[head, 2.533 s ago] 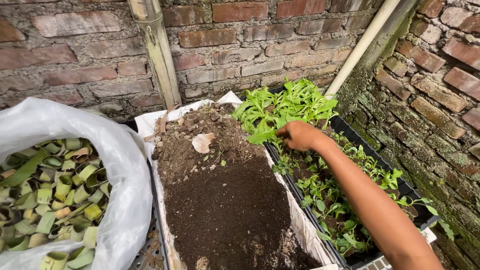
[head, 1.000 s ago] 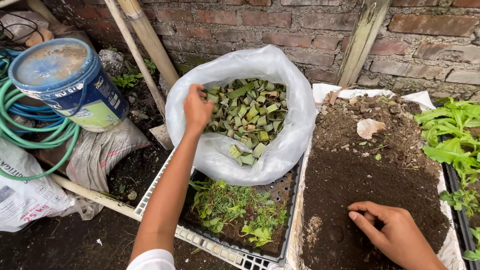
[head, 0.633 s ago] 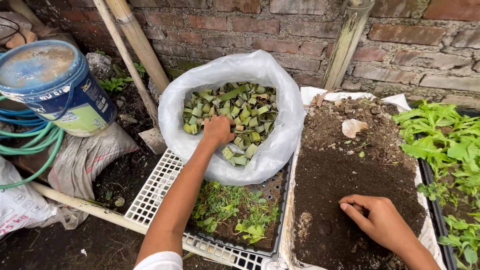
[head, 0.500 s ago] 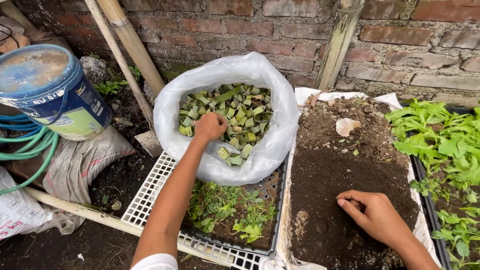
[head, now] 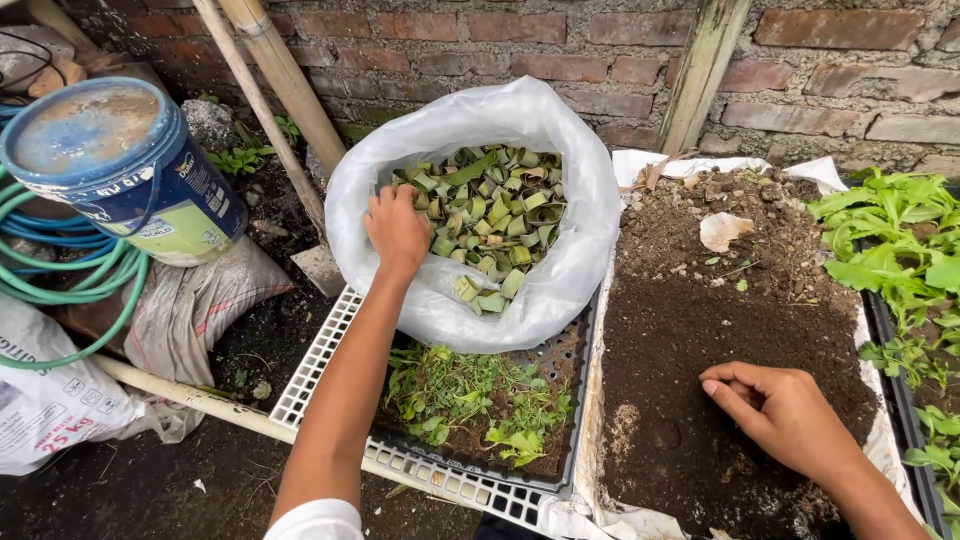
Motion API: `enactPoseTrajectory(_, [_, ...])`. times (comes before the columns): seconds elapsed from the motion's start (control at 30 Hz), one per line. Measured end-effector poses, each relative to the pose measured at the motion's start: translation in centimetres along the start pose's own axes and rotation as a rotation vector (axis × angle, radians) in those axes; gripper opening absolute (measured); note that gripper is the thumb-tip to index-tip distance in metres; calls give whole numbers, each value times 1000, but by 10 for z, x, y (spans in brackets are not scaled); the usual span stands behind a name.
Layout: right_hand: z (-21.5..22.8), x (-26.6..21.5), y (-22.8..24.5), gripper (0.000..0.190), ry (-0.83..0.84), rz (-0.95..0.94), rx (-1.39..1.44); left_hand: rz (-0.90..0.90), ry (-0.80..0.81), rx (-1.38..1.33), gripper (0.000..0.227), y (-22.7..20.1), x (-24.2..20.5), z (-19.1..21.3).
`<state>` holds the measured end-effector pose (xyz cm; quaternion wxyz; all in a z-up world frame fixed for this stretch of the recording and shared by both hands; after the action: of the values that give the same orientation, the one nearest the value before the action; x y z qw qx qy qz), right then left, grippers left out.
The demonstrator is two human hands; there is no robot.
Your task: Transplanting small seedlings into a soil tray, wrapping each root base with a leaf fragment for protection before planting.
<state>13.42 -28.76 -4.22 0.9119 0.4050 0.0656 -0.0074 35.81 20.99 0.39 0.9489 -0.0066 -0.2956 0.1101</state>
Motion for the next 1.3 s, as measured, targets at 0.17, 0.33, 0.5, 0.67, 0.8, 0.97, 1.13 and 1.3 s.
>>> enactPoseTrajectory(0.17, [-1, -1, 3, 30, 17, -15, -1, -246, -23, -96, 24, -39, 3, 19])
enactPoseTrajectory(0.33, [-1, -2, 5, 28, 22, 16, -2, -417, 702, 263, 25, -43, -19, -32])
enactPoseTrajectory(0.5, [-5, 0, 2, 26, 48, 56, 7, -178, 535, -430, 13, -24, -3, 10])
enactPoseTrajectory(0.67, [-10, 0, 3, 28, 88, 17, -10, 144, 548, -963, 11, -25, -10, 28])
enactPoseTrajectory(0.8, [-11, 3, 2, 27, 77, 65, 24, 175, 699, -1264, 12, -64, -39, 28])
enactPoseTrajectory(0.97, [4, -5, 17, 17, -11, 92, 185, -27, 725, -1219, 15, -127, -95, 57])
enactPoseTrajectory(1.13, [14, -5, 27, 14, -37, 237, 249, -1024, 44, -385, 15, -208, -195, 135])
enactPoseTrajectory(1.3, [-21, -15, 44, 34, 43, 379, -16, -1097, 47, -486, 15, -207, -230, 154])
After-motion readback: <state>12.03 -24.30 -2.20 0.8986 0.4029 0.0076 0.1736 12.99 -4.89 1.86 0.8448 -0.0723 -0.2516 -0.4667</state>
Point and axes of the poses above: each hand's wrist, its own x-axis towards the middle knuckle, its own z-axis out of the back of the hand, y = z × x, the point moved 9 cm from there along x, towards the middle knuckle, and after that the axes turned 15 degrees about x, right-handed, at the moved point
